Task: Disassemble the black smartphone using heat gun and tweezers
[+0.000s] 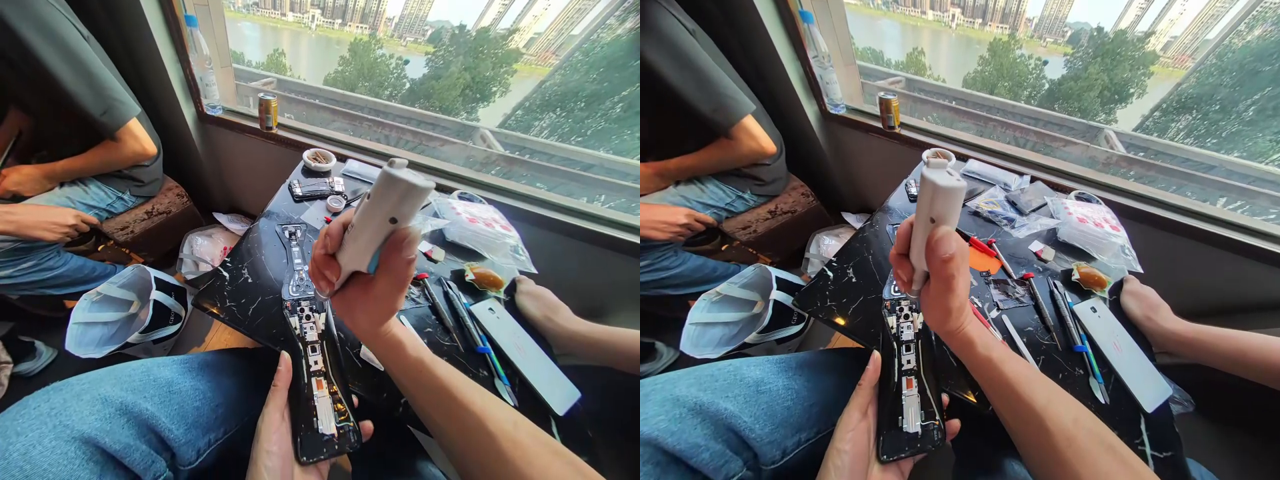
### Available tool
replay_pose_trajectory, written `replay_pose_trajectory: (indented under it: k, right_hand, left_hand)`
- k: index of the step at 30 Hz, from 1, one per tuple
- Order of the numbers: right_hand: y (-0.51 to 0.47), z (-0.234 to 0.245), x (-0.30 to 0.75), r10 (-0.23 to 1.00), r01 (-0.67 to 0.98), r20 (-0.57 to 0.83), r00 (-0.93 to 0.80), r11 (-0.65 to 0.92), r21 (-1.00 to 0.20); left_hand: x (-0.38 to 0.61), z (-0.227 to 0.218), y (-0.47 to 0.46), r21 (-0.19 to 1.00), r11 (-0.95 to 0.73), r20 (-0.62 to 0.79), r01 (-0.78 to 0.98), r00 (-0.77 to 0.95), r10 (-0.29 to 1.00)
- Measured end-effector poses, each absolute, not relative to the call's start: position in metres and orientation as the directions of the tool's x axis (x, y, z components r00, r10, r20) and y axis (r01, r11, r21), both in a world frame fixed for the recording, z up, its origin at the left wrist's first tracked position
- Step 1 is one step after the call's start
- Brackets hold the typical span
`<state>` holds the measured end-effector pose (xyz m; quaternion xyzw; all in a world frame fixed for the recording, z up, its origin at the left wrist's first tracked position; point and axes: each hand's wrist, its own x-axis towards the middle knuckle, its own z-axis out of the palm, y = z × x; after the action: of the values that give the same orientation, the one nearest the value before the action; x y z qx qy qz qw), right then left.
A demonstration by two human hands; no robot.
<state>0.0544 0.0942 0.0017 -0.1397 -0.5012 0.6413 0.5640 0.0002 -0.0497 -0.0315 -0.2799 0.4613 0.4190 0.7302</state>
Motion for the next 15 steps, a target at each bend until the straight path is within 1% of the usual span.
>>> replay_pose_trajectory:
  k: [6,11,15]
  right_hand:
    - [0.094,-0.005,0.044,0.855,-0.566,0.397,-0.332,0.156,-0.809]
    - [0.096,-0.010,0.039,0.855,-0.547,0.417,-0.307,0.200,-0.813]
    - [0.097,-0.013,0.036,0.865,-0.534,0.405,-0.295,0.201,-0.821]
  left_hand:
    - [-0.006,-0.041,-0.052,-0.092,0.624,-0.801,-0.776,0.429,0.416]
    - [-0.002,-0.050,-0.055,-0.085,0.585,-0.838,-0.806,0.375,0.395]
    - [-0.003,-0.063,-0.064,-0.101,0.597,-0.788,-0.796,0.430,0.440]
